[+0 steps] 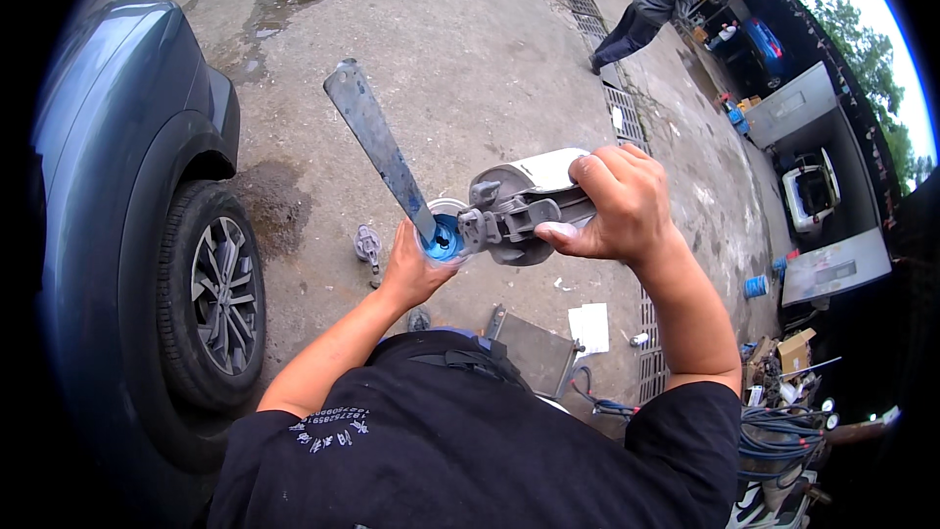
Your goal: The person walks from a cluttered indoor workshop to an outdoor area, carrying a clear plastic cup and a paint spray gun. They pour a blue liquid from the spray gun into the cup and use a metal spatula to stir the mixture. The person repeatedly pours the blue liquid back and forth between the cup and the spray gun while stirring.
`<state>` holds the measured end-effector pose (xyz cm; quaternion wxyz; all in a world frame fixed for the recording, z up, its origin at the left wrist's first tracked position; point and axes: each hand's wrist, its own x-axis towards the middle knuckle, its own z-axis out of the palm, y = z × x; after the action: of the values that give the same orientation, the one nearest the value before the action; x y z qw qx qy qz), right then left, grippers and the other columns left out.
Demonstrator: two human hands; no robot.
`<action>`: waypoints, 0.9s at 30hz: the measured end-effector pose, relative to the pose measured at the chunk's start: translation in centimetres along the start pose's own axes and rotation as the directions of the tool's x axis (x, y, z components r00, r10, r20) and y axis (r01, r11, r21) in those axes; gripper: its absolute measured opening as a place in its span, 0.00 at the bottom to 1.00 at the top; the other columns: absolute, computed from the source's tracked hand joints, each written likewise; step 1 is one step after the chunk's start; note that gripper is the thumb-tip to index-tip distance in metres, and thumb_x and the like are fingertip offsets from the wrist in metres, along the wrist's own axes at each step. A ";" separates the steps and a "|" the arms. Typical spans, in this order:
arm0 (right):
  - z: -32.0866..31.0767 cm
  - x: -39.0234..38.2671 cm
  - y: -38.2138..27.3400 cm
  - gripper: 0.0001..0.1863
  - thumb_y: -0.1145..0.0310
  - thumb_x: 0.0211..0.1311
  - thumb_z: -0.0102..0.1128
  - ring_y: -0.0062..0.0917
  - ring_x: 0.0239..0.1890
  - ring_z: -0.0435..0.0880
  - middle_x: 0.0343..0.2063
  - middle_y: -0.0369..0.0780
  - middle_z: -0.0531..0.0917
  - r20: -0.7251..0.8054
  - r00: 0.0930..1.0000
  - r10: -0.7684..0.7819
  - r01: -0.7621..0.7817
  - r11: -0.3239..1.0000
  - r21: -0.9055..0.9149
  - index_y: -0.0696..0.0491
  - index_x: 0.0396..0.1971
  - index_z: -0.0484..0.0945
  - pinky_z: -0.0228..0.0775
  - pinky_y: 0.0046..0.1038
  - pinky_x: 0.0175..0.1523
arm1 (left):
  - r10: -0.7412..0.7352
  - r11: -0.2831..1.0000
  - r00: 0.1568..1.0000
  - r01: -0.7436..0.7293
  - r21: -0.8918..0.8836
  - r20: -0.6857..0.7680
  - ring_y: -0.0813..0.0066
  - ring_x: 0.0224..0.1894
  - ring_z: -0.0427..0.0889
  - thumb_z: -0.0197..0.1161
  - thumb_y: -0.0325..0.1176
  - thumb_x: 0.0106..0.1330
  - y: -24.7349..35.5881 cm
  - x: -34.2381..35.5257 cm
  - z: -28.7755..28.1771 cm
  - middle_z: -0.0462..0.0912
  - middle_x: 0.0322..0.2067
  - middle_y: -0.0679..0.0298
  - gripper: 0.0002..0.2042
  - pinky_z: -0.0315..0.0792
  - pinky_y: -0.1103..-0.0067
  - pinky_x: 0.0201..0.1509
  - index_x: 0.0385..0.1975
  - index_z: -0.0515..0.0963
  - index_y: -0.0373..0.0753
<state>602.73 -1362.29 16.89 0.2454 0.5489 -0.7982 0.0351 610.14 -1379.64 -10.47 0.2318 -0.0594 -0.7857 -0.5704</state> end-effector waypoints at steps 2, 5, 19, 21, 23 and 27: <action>0.2 -0.4 0.2 0.29 0.40 0.45 0.66 0.32 0.16 0.72 0.15 0.39 0.71 0.007 1.000 0.023 -0.023 1.000 -0.016 0.54 0.21 0.71 0.65 0.30 0.25 | -0.012 1.000 1.000 0.012 -0.010 -0.003 0.48 0.49 0.71 0.73 0.32 0.47 0.1 0.0 -0.1 0.71 0.45 0.47 0.34 0.67 0.63 0.54 0.53 0.63 0.32; 1.0 -0.8 0.6 0.31 0.37 0.45 0.66 0.32 0.16 0.72 0.14 0.39 0.70 -0.028 0.999 0.043 -0.043 0.999 0.003 0.55 0.21 0.71 0.65 0.29 0.25 | 0.009 1.000 1.000 -0.009 -0.019 -0.002 0.48 0.48 0.71 0.73 0.31 0.47 -0.1 0.1 -0.2 0.72 0.45 0.48 0.33 0.67 0.63 0.53 0.52 0.64 0.32; 8.3 -8.8 3.7 0.29 0.41 0.58 0.57 0.41 0.28 0.81 0.23 0.49 0.81 0.284 0.574 0.768 -0.784 0.415 0.462 0.58 0.25 0.76 0.71 0.36 0.35 | -0.154 0.988 0.985 0.155 -0.011 0.080 0.60 0.49 0.77 0.74 0.33 0.48 -4.8 -1.5 0.7 0.76 0.47 0.53 0.30 0.70 0.69 0.55 0.51 0.68 0.33; 10.4 -10.9 4.8 0.30 0.40 0.58 0.57 0.33 0.26 0.81 0.23 0.46 0.82 0.463 0.381 0.800 -0.885 0.171 0.433 0.59 0.26 0.79 0.71 0.32 0.34 | -0.199 0.978 0.971 0.206 -0.040 0.135 0.53 0.53 0.74 0.74 0.34 0.47 -5.9 -1.7 0.4 0.73 0.48 0.48 0.35 0.67 0.64 0.57 0.54 0.65 0.31; 14.1 -14.1 6.1 0.28 0.42 0.62 0.54 0.24 0.25 0.79 0.20 0.39 0.81 0.645 0.234 0.727 -0.912 -0.065 0.405 0.57 0.27 0.81 0.69 0.28 0.31 | -0.206 0.978 0.972 0.209 -0.015 0.115 0.58 0.50 0.76 0.74 0.32 0.47 -6.0 -1.8 -0.2 0.75 0.47 0.52 0.31 0.69 0.67 0.56 0.52 0.67 0.33; 25.4 -22.0 5.5 0.25 0.49 0.65 0.52 0.22 0.32 0.75 0.34 0.40 0.82 0.852 0.024 0.524 -0.705 -0.595 0.386 0.57 0.42 0.82 0.69 0.26 0.35 | -0.258 0.966 0.962 0.257 0.020 0.089 0.59 0.50 0.75 0.73 0.40 0.49 -10.0 -4.6 -1.4 0.75 0.48 0.52 0.33 0.67 0.65 0.57 0.53 0.66 0.33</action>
<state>594.91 -1349.45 -13.72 -0.2888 -0.1698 -0.7343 0.5903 611.08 -1383.57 -20.79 0.1200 0.0183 -0.7989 -0.5891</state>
